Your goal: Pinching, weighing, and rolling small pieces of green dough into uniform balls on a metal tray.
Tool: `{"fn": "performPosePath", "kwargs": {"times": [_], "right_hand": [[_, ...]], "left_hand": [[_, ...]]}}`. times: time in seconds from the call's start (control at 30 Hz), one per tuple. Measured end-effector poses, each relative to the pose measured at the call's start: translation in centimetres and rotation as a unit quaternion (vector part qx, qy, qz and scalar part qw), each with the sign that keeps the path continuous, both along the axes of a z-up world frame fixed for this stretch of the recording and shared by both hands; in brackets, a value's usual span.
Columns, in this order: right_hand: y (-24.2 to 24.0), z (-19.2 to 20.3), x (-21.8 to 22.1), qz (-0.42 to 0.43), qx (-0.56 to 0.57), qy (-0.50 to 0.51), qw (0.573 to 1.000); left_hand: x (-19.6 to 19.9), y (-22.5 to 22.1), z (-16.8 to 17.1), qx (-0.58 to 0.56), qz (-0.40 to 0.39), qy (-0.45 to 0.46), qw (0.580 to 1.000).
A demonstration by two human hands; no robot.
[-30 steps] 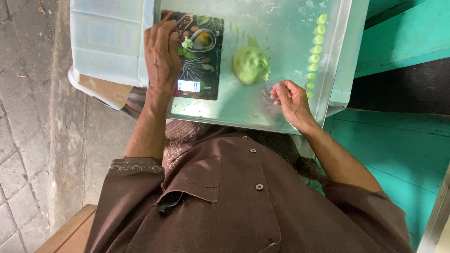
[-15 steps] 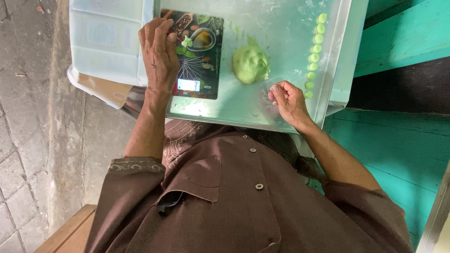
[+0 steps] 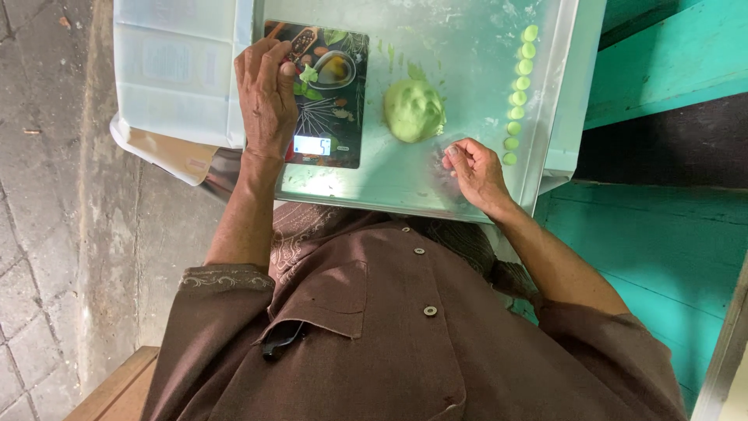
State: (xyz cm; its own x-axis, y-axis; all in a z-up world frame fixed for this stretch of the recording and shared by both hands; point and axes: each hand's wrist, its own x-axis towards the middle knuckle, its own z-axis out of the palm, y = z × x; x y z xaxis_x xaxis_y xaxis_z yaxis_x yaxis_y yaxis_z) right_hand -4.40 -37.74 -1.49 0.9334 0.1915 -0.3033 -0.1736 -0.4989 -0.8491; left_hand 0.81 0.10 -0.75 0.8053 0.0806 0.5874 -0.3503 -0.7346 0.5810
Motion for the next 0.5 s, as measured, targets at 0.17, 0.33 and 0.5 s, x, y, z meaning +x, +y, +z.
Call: {"fn": "performPosePath", "kwargs": {"times": [0.17, 0.33, 0.5], "right_hand": [[-0.1, -0.2, 0.1, -0.002, 0.001, 0.003, 1.000], [-0.2, -0.5, 0.2, 0.001, -0.001, -0.013, 1.000], [-0.1, -0.1, 0.1, 0.015, 0.005, -0.020, 1.000]], "left_hand": [[0.4, 0.1, -1.4, 0.034, 0.021, 0.019, 0.999], [0.5, 0.5, -3.9, 0.146, 0.043, 0.127, 0.980], [1.5, -0.2, -5.9, 0.277, 0.068, 0.143, 0.948]]}}
